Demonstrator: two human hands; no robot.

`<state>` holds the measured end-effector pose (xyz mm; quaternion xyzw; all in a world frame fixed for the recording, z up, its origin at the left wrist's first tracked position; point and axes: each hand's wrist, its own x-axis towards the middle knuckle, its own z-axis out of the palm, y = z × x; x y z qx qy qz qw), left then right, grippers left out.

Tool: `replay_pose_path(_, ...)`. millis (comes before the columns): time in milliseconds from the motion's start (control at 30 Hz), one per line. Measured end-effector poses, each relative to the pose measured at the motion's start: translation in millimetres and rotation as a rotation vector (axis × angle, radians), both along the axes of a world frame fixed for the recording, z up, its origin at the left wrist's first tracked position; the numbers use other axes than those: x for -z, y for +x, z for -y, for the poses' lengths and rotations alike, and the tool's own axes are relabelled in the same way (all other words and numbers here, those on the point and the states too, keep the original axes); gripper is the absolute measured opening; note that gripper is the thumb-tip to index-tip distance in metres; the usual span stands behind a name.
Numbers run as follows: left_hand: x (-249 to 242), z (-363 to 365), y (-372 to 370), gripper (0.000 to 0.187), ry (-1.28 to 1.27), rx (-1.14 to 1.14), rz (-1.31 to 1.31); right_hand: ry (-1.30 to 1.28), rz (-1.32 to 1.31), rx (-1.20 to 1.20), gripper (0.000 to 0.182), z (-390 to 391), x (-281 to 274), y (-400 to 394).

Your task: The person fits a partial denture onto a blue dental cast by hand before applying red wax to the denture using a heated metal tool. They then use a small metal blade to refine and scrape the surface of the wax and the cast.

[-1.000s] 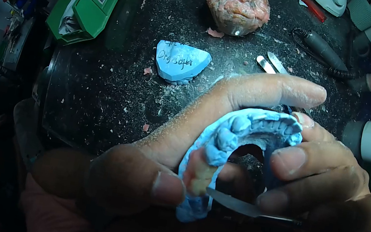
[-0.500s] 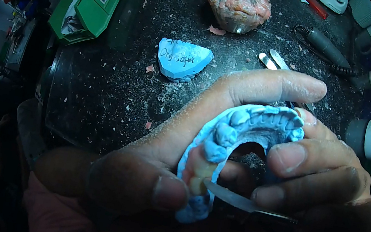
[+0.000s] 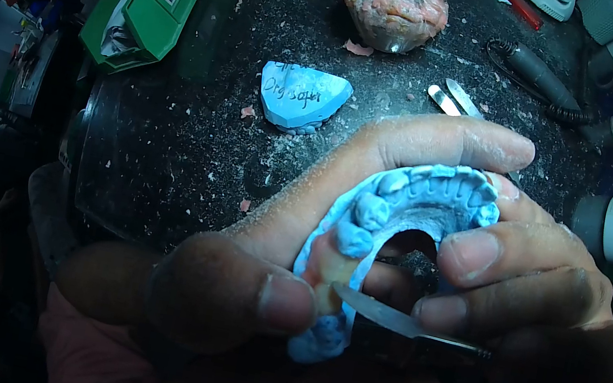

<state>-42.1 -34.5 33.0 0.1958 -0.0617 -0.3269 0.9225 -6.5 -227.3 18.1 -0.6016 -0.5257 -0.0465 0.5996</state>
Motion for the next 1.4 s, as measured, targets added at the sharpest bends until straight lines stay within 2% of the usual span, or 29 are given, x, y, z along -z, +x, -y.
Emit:
replay_pose_path(433, -0.4, -14.8, 12.0, 0.095, 0.1, 0.094, 0.045, -0.233, 0.069, 0.174, 0.019, 8.6, -10.3, -9.3)
replay_pose_path(567, -4.4, -20.1, 7.0, 0.092, 0.057, 0.144, -0.103, -0.138, 0.058, 0.182, 0.019, -0.2, -4.7, -7.8)
replay_pose_path(633, -2.8, -18.0, 13.6, 0.092, 0.054, 0.135, -0.103, -0.238, 0.216, 0.26, 0.021, 0.0, -6.1, -7.9)
replay_pose_path(667, -2.2, -16.5, 12.2, 0.092, 0.053, 0.131, -0.102, -0.238, 0.214, 0.258, 0.021, 1.3, -7.2, -8.3)
replay_pose_path(767, -1.8, -20.9, 7.5, 0.092, 0.051, 0.122, -0.1, -0.19, 0.065, 0.171, 0.024, 4.8, -7.7, -11.4)
replay_pose_path(867, -0.7, -20.8, 7.2, 0.091, 0.049, 0.114, -0.098, -0.139, 0.056, 0.225, 0.026, -3.9, -7.3, -20.7)
replay_pose_path(933, -0.2, -21.7, 4.9, 0.091, 0.048, 0.11, -0.098, -0.152, -0.094, 0.369, 0.027, -8.3, -9.4, -30.8)
replay_pose_path(1167, 3.0, -17.7, 5.5, 0.09, 0.042, 0.088, -0.09, -0.07, 0.11, 0.17, 0.029, -9.5, -13.5, -14.1)
replay_pose_path(1233, 4.1, -15.4, 8.6, 0.09, 0.041, 0.082, -0.087, -0.346, -0.076, 0.608, 0.037, -27.7, -29.9, -40.7)
replay_pose_path(1267, 4.3, -15.7, 8.6, 0.09, 0.04, 0.079, -0.085, -0.346, -0.076, 0.608, 0.037, -24.5, -23.3, -38.4)
replay_pose_path(1333, 3.2, -22.3, -3.0, 0.09, 0.04, 0.074, -0.082, -0.179, 0.019, 0.459, 0.044, -13.1, -4.3, -30.3)
replay_pose_path(1400, 4.6, -15.5, 5.5, 0.089, 0.04, 0.068, -0.079, -0.213, 0.006, 0.426, 0.043, -9.6, -6.6, -27.7)
